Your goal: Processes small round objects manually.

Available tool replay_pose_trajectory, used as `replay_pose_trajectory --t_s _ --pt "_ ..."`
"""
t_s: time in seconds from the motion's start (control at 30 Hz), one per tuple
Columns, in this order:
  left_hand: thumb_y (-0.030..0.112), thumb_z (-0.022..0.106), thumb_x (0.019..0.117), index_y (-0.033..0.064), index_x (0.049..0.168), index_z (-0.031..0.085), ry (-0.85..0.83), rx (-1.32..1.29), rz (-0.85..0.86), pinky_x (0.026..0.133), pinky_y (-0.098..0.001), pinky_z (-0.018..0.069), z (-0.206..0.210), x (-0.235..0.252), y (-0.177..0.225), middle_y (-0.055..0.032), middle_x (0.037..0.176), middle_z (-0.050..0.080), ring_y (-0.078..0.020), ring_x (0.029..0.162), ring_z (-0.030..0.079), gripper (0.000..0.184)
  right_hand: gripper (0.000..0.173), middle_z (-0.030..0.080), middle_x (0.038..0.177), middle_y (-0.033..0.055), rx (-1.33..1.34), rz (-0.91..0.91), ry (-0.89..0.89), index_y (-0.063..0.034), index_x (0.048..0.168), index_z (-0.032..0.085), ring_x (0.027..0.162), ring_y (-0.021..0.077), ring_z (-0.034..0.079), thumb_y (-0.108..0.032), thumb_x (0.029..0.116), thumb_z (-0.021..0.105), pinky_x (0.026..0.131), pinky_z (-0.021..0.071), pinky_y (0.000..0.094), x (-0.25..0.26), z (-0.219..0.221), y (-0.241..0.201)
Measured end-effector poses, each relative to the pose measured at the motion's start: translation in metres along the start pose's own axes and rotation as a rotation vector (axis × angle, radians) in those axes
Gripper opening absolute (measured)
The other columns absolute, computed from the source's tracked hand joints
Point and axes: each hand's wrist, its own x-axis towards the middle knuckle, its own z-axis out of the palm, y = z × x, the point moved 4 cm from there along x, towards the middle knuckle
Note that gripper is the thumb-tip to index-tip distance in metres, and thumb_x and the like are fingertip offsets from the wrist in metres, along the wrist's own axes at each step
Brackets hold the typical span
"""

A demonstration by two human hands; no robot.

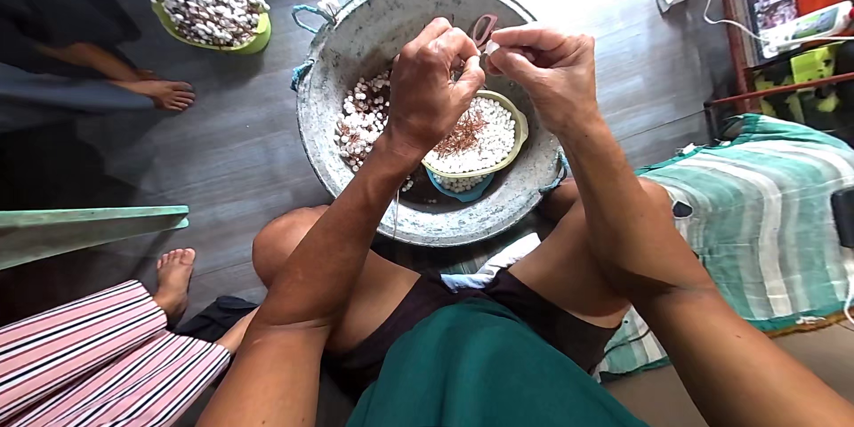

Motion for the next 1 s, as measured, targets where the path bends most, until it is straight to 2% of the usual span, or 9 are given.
replay_pose_trajectory --t_s 0.3,0.5,0.77,1.0 --pt "0.015 0.064 0.0934 0.0069 0.090 0.073 -0.027 -0.009 0.026 0.063 -0.0257 0.0505 0.004 0.000 -0.002 -0.0038 0.087 0.061 -0.0097 0.070 0.059 0.012 0.021 0.073 0.102 0.0113 -0.048 -0.018 -0.009 0.0060 0.114 0.073 0.085 0.0184 0.073 -0.001 0.0947 0.070 0.080 0.0649 0.0356 -0.001 0.003 -0.001" --pt "0.014 0.064 0.0941 0.0064 0.092 0.073 -0.039 -0.023 0.047 0.063 -0.0252 0.0502 0.004 0.001 -0.003 -0.0042 0.088 0.061 -0.0098 0.070 0.058 0.011 0.020 0.076 0.090 0.0095 -0.067 0.002 -0.002 0.0062 0.112 0.072 0.079 0.0164 0.073 -0.002 0.0944 0.072 0.077 0.0643 0.0349 -0.002 0.002 -0.003" --pt "0.013 0.064 0.0925 0.0060 0.088 0.071 -0.046 0.005 0.045 0.063 -0.0268 0.0496 0.006 0.001 -0.004 -0.0045 0.086 0.061 -0.0113 0.070 0.058 0.011 0.016 0.075 0.085 0.0085 -0.095 -0.010 0.014 0.0050 0.108 0.073 0.073 0.0145 0.072 -0.003 0.0932 0.073 0.070 0.0634 0.0319 -0.002 0.008 -0.001" --pt "0.013 0.063 0.0920 0.0071 0.085 0.069 -0.065 0.046 0.035 0.062 -0.0293 0.0490 0.005 0.000 -0.002 -0.0045 0.086 0.061 -0.0126 0.069 0.057 0.011 0.015 0.075 0.084 0.0080 -0.090 0.007 0.017 0.0051 0.106 0.073 0.071 0.0138 0.072 -0.002 0.0927 0.073 0.069 0.0642 0.0312 -0.003 0.012 0.000"
